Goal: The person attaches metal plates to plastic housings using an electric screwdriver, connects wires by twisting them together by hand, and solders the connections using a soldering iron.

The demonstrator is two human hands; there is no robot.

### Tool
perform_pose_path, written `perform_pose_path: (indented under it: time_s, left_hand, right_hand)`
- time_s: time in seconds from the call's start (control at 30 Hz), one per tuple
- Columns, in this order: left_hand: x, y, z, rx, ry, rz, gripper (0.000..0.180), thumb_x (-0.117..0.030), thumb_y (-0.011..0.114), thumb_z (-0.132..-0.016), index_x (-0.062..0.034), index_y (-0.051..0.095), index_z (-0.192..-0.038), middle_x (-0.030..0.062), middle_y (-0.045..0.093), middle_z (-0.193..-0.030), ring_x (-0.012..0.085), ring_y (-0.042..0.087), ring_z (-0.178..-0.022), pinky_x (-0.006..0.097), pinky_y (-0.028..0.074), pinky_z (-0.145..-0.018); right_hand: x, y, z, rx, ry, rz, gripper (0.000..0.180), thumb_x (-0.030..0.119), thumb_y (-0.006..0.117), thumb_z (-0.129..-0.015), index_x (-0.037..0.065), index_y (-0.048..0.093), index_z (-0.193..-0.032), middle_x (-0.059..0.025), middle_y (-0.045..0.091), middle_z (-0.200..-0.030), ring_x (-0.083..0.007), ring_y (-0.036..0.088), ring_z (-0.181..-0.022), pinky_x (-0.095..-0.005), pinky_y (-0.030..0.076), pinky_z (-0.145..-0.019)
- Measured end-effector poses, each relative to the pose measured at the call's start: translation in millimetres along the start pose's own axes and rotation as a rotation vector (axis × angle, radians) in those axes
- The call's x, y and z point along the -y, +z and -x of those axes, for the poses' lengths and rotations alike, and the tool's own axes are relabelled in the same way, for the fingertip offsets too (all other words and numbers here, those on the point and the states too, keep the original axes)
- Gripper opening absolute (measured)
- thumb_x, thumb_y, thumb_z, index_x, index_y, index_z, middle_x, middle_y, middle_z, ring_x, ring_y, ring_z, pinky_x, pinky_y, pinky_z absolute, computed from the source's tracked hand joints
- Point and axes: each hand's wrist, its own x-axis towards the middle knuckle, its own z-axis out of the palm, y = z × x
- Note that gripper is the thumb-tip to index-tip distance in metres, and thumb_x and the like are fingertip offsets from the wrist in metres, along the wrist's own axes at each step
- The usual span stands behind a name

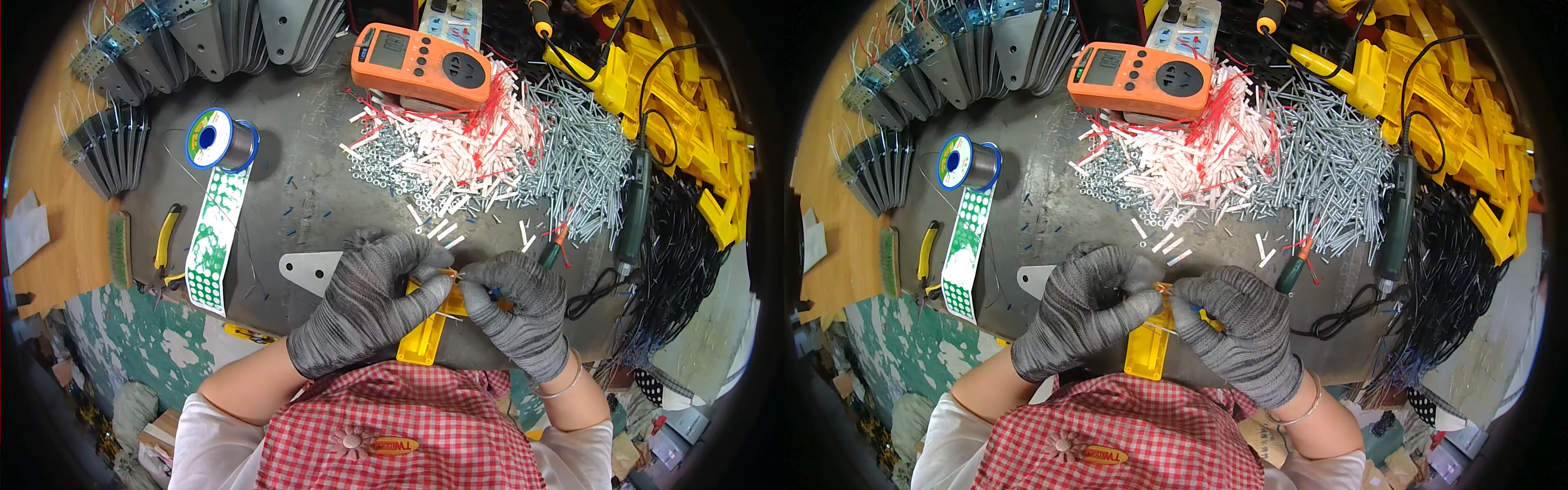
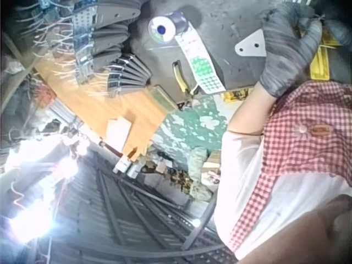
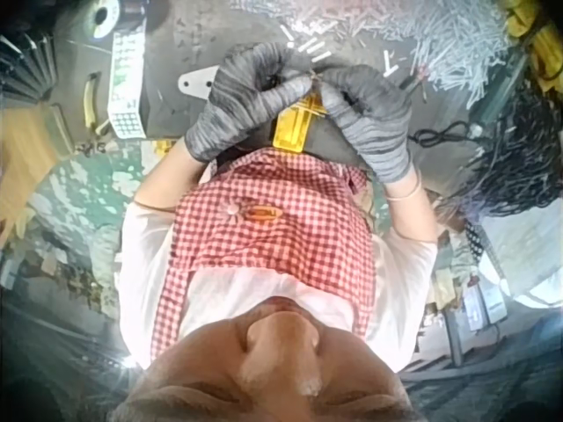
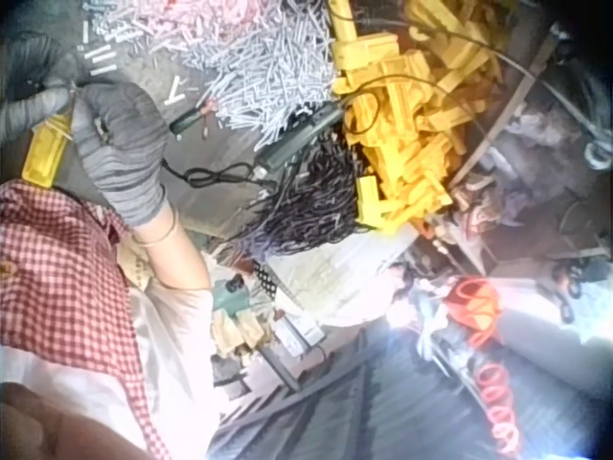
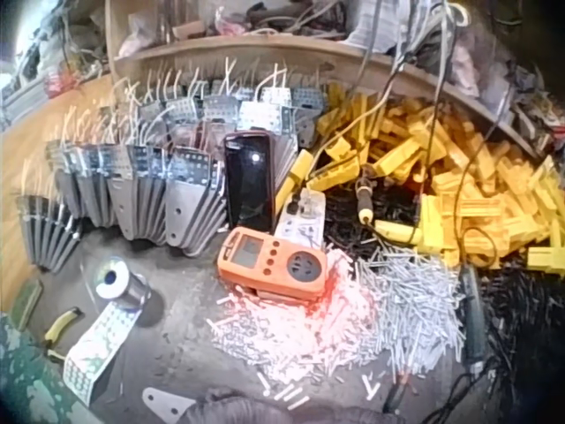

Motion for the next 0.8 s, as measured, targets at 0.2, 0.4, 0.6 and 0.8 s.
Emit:
perform_pose_path:
  time_s: [0.2, 0.4, 0.6, 0.8]
  left_hand:
    - [-2.6, -0.7, -4.1, -0.020, 0.113, -0.032, 0.013, -0.010, 0.073, -0.080, -0.0058, 0.070, -0.092, 0.0066, 0.066, -0.084, 0.0215, 0.061, -0.078, 0.035, 0.048, -0.077]
    - [-0.6, 6.1, -2.5, -0.156, 0.287, -0.280, 0.016, -0.008, 0.073, -0.075, -0.0064, 0.069, -0.090, 0.0094, 0.065, -0.082, 0.0255, 0.060, -0.075, 0.037, 0.047, -0.074]
    - [9.7, 9.3, -4.0, -0.197, 0.396, -0.322, 0.021, -0.008, 0.074, -0.072, -0.0066, 0.068, -0.092, 0.0076, 0.066, -0.082, 0.0264, 0.061, -0.079, 0.040, 0.046, -0.079]
    - [11.4, 17.6, 5.3, -0.315, 0.653, -0.805, 0.024, -0.017, 0.072, -0.074, -0.0088, 0.068, -0.097, 0.0022, 0.065, -0.081, 0.0235, 0.064, -0.090, 0.050, 0.035, -0.095]
  right_hand:
    - [-1.8, -1.3, -0.1, -0.020, -0.129, 0.057, 0.026, 0.011, 0.077, -0.076, 0.007, 0.068, -0.100, -0.0107, 0.066, -0.085, -0.0260, 0.065, -0.071, -0.0356, 0.054, -0.062]
    - [4.3, 1.0, 0.4, 0.038, -0.197, 0.311, 0.045, 0.016, 0.073, -0.075, 0.003, 0.061, -0.117, -0.0091, 0.064, -0.078, -0.0266, 0.063, -0.067, -0.0396, 0.051, -0.057]
    - [1.0, -3.7, -2.7, 0.143, -0.355, 0.429, 0.052, 0.021, 0.071, -0.072, 0.000, 0.060, -0.118, -0.0044, 0.059, -0.071, -0.0237, 0.057, -0.060, -0.0370, 0.047, -0.054]
    - [-1.4, -0.4, -6.5, 0.081, -0.353, 0.565, 0.052, 0.024, 0.070, -0.072, 0.004, 0.062, -0.119, -0.0032, 0.057, -0.071, -0.0209, 0.056, -0.061, -0.0361, 0.046, -0.053]
